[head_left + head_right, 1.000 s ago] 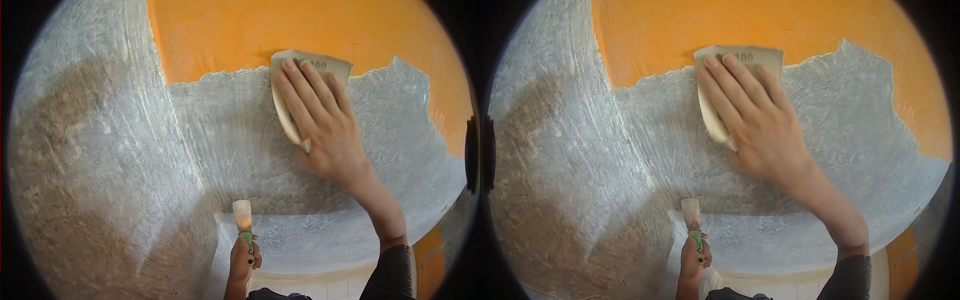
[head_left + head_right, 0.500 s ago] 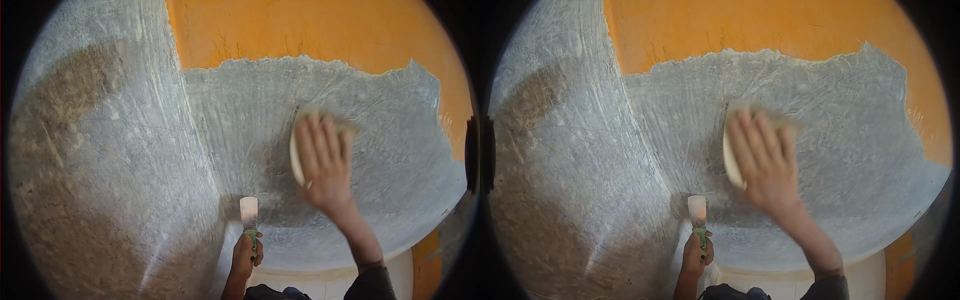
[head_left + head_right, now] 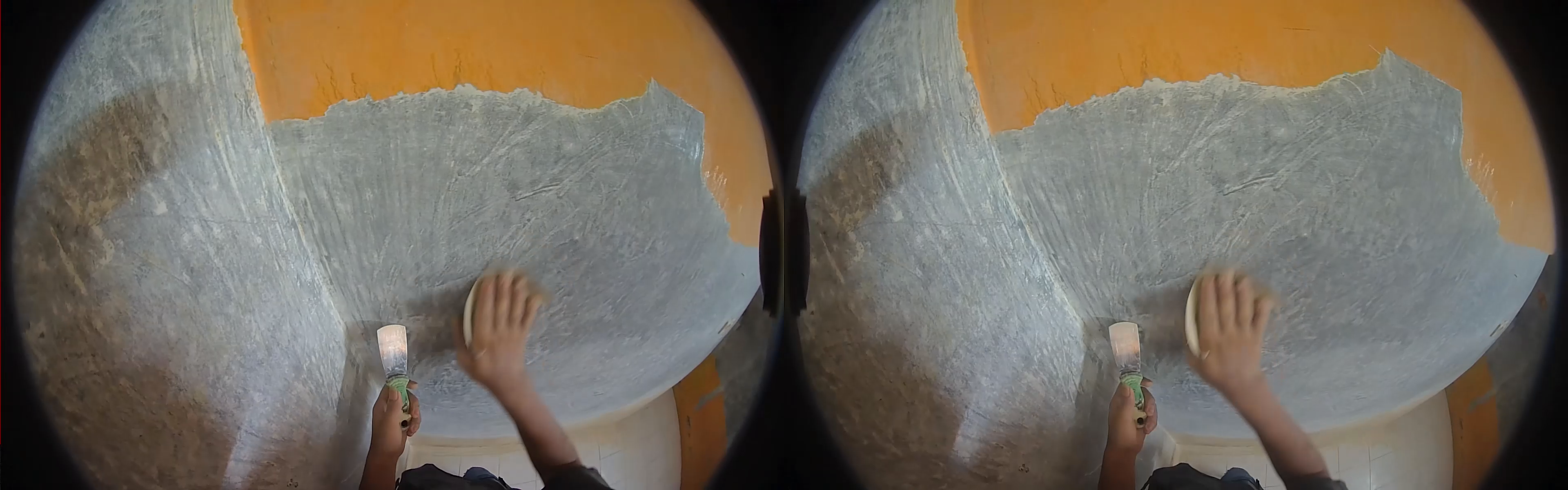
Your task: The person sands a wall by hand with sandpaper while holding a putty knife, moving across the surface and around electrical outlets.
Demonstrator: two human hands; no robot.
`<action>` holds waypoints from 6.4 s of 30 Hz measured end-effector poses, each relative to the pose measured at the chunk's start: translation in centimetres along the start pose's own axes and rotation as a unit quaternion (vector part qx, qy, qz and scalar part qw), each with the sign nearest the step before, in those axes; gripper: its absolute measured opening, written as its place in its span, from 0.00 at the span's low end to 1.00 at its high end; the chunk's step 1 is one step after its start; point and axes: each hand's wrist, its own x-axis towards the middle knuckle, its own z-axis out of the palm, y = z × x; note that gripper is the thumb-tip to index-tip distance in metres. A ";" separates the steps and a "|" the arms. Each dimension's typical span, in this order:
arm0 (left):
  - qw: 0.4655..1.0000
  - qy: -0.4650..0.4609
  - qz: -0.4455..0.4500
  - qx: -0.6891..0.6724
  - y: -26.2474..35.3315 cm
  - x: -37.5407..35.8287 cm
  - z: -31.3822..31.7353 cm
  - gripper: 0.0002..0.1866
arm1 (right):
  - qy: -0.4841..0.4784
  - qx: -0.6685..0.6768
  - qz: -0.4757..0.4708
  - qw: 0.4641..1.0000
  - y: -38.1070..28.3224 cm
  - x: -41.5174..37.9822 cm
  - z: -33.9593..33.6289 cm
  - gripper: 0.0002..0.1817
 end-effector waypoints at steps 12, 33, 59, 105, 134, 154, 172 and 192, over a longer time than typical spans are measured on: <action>0.999 -0.037 -0.013 0.008 -0.2 0.1 0.8 0.24 | 0.074 0.013 0.119 0.990 3.3 1.5 -2.2 0.39; 0.995 -0.074 -0.068 0.028 -2.6 0.5 3.1 0.25 | -0.012 0.069 0.177 0.982 2.4 -14.4 5.5 0.36; 0.978 -0.153 -0.131 0.045 -7.2 0.6 12.8 0.22 | 0.107 0.020 0.219 0.970 18.5 -6.7 -4.3 0.45; 0.973 -0.148 -0.171 0.035 -12.1 -0.8 21.6 0.25 | 0.072 0.004 0.166 0.984 26.2 -9.1 -6.7 0.42; 0.970 -0.130 -0.205 -0.028 -12.7 -1.3 22.2 0.25 | 0.146 0.054 0.246 0.957 31.6 -10.4 -8.4 0.43; 0.995 -0.018 -0.099 -0.001 -10.7 -1.6 17.6 0.30 | -0.059 0.012 0.125 0.990 19.3 -16.0 -0.3 0.42; 0.994 0.012 -0.062 -0.092 -5.3 -1.2 6.9 0.29 | -0.074 0.013 0.020 0.997 9.1 -14.6 4.0 0.45; 0.994 0.026 -0.044 -0.094 -1.3 -0.9 1.7 0.27 | -0.002 0.031 0.056 0.998 3.4 -2.6 0.7 0.42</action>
